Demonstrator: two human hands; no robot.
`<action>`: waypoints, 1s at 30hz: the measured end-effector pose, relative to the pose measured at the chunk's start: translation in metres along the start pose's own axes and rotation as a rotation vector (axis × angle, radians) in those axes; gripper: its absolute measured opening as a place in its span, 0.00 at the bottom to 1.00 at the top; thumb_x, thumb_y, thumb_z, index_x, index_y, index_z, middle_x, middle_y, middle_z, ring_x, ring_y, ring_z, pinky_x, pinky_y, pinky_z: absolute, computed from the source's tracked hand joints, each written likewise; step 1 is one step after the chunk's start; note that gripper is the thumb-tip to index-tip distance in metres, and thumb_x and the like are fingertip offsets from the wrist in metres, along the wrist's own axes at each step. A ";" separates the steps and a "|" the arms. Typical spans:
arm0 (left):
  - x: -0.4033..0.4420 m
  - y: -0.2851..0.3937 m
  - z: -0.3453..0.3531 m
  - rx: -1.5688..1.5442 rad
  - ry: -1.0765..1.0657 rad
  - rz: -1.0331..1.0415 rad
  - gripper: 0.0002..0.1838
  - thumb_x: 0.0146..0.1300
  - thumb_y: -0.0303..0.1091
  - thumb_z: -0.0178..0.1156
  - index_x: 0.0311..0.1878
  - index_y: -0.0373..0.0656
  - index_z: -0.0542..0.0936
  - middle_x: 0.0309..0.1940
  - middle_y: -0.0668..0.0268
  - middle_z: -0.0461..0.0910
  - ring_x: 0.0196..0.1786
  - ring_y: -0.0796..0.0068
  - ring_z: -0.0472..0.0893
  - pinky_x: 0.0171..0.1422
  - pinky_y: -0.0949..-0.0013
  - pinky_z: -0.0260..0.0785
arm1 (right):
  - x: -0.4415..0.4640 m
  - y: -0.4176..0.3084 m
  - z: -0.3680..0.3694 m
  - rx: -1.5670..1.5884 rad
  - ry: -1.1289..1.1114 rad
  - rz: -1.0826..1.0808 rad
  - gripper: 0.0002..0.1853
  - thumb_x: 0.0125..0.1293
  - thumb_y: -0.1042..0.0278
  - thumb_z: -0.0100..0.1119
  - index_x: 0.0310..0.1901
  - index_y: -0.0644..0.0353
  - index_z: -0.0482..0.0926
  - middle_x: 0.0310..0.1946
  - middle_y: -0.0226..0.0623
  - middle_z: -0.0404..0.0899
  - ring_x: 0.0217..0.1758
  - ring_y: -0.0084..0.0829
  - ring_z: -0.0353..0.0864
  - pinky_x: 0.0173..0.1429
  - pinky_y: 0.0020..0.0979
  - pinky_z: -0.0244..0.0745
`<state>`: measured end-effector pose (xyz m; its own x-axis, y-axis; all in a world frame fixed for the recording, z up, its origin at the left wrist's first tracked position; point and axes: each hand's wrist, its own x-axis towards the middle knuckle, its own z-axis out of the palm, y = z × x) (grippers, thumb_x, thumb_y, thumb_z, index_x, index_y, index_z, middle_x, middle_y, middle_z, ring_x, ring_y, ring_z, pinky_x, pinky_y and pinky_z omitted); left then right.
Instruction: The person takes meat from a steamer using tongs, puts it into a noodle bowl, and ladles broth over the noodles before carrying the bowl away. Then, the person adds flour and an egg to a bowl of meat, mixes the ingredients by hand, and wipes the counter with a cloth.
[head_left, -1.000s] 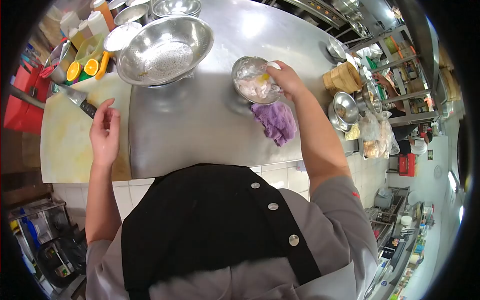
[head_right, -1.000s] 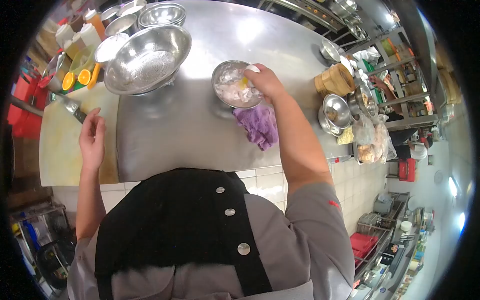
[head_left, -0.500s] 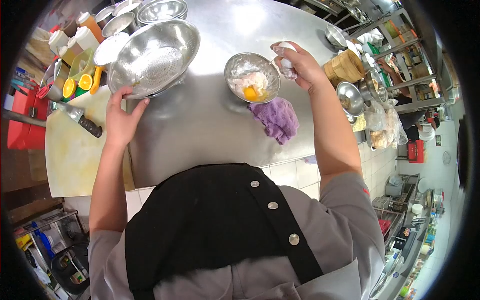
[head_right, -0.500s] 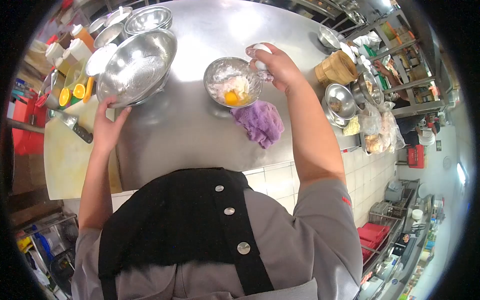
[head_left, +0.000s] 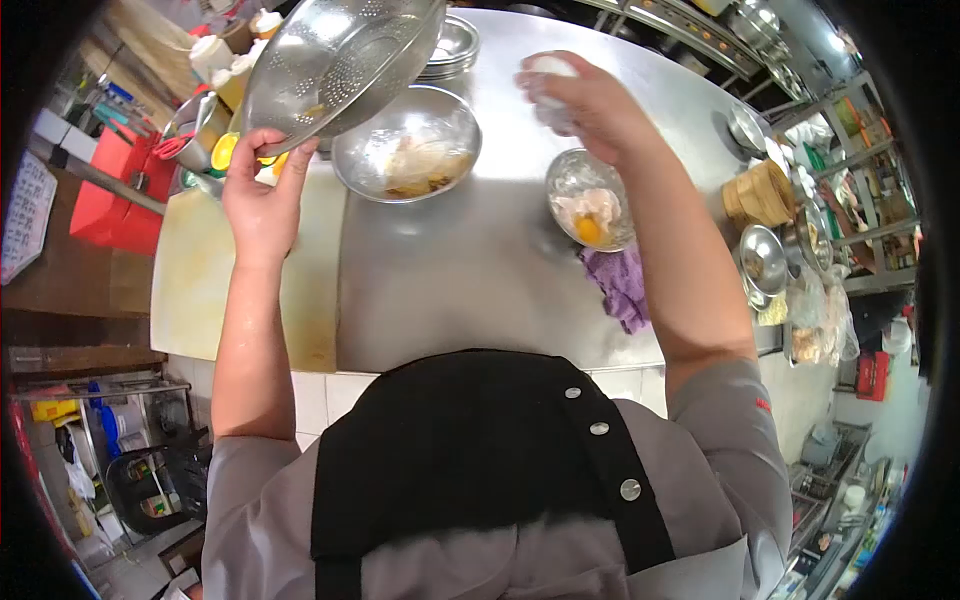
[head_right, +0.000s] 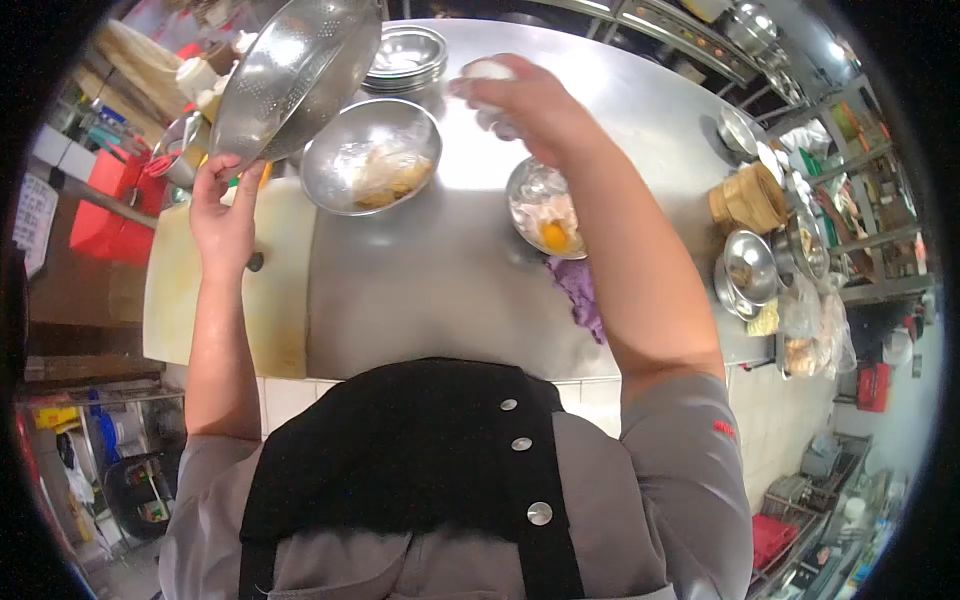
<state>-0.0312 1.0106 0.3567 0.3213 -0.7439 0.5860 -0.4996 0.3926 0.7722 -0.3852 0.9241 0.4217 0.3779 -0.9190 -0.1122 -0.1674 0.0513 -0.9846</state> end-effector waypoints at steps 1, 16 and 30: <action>0.001 0.003 -0.002 0.012 0.009 0.002 0.17 0.57 0.33 0.76 0.45 0.41 0.79 0.37 0.72 0.79 0.43 0.82 0.74 0.53 0.74 0.64 | 0.007 -0.004 0.019 -0.121 -0.010 0.003 0.30 0.62 0.53 0.69 0.63 0.58 0.73 0.49 0.35 0.82 0.49 0.25 0.80 0.47 0.29 0.74; -0.062 -0.036 0.040 0.341 -0.348 0.032 0.28 0.53 0.35 0.75 0.56 0.37 0.78 0.49 0.52 0.81 0.53 0.55 0.80 0.61 0.60 0.70 | -0.110 0.034 -0.111 0.041 0.284 0.032 0.21 0.75 0.59 0.53 0.65 0.59 0.72 0.51 0.39 0.83 0.49 0.27 0.82 0.48 0.29 0.77; -0.102 -0.001 -0.016 0.334 -0.220 -0.089 0.36 0.60 0.32 0.70 0.71 0.41 0.68 0.65 0.56 0.72 0.64 0.60 0.74 0.68 0.56 0.65 | -0.046 0.158 -0.068 -1.253 -0.034 0.218 0.35 0.53 0.65 0.66 0.67 0.50 0.73 0.55 0.47 0.80 0.60 0.45 0.78 0.66 0.40 0.73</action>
<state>-0.0504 1.0949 0.2998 0.2131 -0.8791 0.4263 -0.7233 0.1514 0.6737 -0.4907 0.9480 0.2808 0.2539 -0.9267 -0.2771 -0.9643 -0.2203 -0.1471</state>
